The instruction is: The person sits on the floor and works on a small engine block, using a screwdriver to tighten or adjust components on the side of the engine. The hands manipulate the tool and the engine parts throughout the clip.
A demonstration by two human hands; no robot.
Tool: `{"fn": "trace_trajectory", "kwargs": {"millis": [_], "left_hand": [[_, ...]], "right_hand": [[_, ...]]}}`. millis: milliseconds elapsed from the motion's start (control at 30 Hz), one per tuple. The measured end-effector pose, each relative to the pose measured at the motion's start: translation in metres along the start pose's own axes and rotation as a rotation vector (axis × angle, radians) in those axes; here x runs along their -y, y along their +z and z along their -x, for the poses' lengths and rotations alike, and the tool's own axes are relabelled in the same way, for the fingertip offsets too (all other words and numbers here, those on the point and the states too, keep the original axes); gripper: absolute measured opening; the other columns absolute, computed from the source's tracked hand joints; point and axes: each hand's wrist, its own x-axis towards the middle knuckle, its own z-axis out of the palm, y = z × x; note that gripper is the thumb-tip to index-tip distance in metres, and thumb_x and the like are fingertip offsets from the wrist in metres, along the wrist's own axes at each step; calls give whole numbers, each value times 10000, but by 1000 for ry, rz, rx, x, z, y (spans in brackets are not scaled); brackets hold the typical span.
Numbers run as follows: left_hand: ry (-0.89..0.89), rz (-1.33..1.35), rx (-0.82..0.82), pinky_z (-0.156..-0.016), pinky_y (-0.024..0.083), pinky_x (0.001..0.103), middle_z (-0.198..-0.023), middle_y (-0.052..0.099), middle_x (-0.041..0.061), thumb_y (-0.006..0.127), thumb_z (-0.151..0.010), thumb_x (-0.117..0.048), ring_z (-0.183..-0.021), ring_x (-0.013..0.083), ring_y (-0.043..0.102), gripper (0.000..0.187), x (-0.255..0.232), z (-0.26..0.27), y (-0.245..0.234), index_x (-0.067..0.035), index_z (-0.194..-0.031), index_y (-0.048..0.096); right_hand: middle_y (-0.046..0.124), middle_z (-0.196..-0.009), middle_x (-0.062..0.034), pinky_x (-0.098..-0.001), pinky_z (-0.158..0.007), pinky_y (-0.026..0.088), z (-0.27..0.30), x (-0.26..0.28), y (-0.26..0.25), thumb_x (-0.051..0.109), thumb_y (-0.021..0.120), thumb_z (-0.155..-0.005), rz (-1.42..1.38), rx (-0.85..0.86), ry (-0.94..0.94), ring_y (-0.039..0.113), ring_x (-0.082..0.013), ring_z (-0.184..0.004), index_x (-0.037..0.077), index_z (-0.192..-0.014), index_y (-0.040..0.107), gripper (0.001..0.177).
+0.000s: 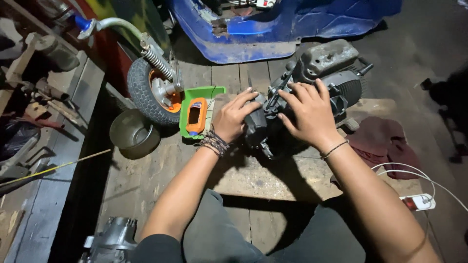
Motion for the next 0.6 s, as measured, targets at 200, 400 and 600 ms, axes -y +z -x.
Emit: {"fn": "trace_trajectory", "kwargs": {"millis": [200,400,600], "left_hand": [[-18,-3,28,-1013,548,446,-1304,652,93,557,-1029,-462,-1265,352,625,380,-5,-1,-7,-153,-1212,684],[-8,-7,15,-1005,554,455,-1306,647,107,391,-1030,-643,-1256,371,623,601,9,2,6,-154,-1228,678],[20,-100,-12,-965,576,448,-1247,683,123,657,-995,-400,-1199,378,656,303,2,-7,-1,-152,-1164,701]], "right_hand": [[618,-1344,-140,-597,-1176,256,1,0,0,408,731,-843,8,0,-2,559,-329,-1301,178,-1403,624,614],[625,-1334,-162,-607,-1177,244,1,0,0,393,746,-844,-10,1,1,559,-348,-1304,158,-1396,638,609],[630,-1347,-167,-602,-1177,247,-3,3,-7,372,753,-853,-8,7,4,562,-348,-1306,139,-1374,653,580]]}}
